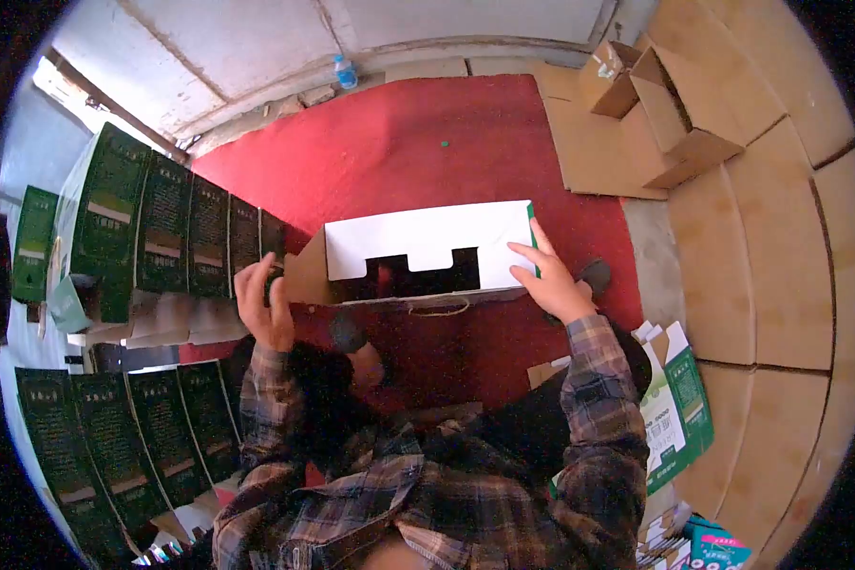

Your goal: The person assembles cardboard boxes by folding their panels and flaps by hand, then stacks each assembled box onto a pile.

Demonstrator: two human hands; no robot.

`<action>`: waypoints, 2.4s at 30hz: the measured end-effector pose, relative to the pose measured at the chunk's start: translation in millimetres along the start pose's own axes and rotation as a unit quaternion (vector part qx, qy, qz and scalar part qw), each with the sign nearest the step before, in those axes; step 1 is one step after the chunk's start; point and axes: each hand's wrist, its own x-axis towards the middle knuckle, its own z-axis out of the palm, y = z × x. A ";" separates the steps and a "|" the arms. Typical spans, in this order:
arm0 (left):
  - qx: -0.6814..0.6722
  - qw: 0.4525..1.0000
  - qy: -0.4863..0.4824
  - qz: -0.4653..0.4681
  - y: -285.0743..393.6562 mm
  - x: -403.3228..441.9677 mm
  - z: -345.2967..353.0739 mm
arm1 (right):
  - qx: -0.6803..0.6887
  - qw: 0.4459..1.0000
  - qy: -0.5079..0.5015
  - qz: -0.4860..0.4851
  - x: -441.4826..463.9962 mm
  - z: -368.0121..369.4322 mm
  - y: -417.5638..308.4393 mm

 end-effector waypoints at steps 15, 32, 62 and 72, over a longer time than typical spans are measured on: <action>-0.011 0.962 -0.267 -0.057 2.2 -36.7 75.5 | 0.073 0.997 0.019 0.027 3.1 5.9 9.9; 0.100 0.936 -0.333 0.051 12.9 -44.1 78.7 | -0.309 0.949 -0.011 -0.065 -3.0 38.2 -28.3; -0.417 0.565 -0.293 -0.648 -66.6 -54.7 94.7 | 0.225 0.912 0.057 0.337 5.2 37.9 131.3; -0.429 0.716 -0.267 -0.482 -90.5 -68.8 83.9 | 0.290 0.923 0.035 0.252 -4.5 12.3 87.0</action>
